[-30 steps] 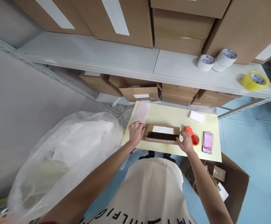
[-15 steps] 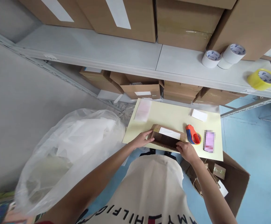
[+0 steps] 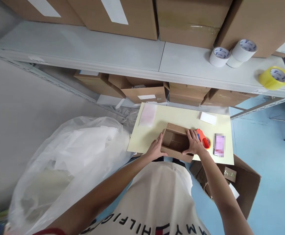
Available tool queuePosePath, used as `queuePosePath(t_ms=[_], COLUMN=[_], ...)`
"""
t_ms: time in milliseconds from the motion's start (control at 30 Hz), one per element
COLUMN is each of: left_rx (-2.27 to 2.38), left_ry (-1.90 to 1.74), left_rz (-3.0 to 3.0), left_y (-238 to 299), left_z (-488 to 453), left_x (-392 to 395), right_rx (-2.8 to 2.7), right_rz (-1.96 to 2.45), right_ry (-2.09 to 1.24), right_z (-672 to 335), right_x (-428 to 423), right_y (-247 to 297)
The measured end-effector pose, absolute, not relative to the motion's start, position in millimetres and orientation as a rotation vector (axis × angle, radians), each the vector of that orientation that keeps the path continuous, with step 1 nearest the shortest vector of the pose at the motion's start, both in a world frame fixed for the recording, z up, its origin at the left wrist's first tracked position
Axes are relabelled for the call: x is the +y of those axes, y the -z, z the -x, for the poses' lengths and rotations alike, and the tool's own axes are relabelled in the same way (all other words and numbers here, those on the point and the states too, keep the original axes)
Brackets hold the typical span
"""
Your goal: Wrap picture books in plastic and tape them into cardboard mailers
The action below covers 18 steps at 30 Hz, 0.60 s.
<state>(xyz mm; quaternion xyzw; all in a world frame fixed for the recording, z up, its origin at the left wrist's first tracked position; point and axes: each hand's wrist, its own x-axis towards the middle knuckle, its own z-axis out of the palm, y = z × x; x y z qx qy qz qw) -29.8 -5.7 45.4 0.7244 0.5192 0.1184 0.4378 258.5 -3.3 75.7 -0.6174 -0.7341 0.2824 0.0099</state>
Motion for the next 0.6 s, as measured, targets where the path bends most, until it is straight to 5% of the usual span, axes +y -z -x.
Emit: queuePosePath(t_ms=[600], left_rx=[1.418], left_ry=[-0.622], left_rz=[-1.656], left_y=[-43], left_z=[43], left_x=[29], right_rx=[-1.735], right_rz=[2.03], right_ry=[-0.794], right_z=[-232], right_x=[-18], right_y=[-51])
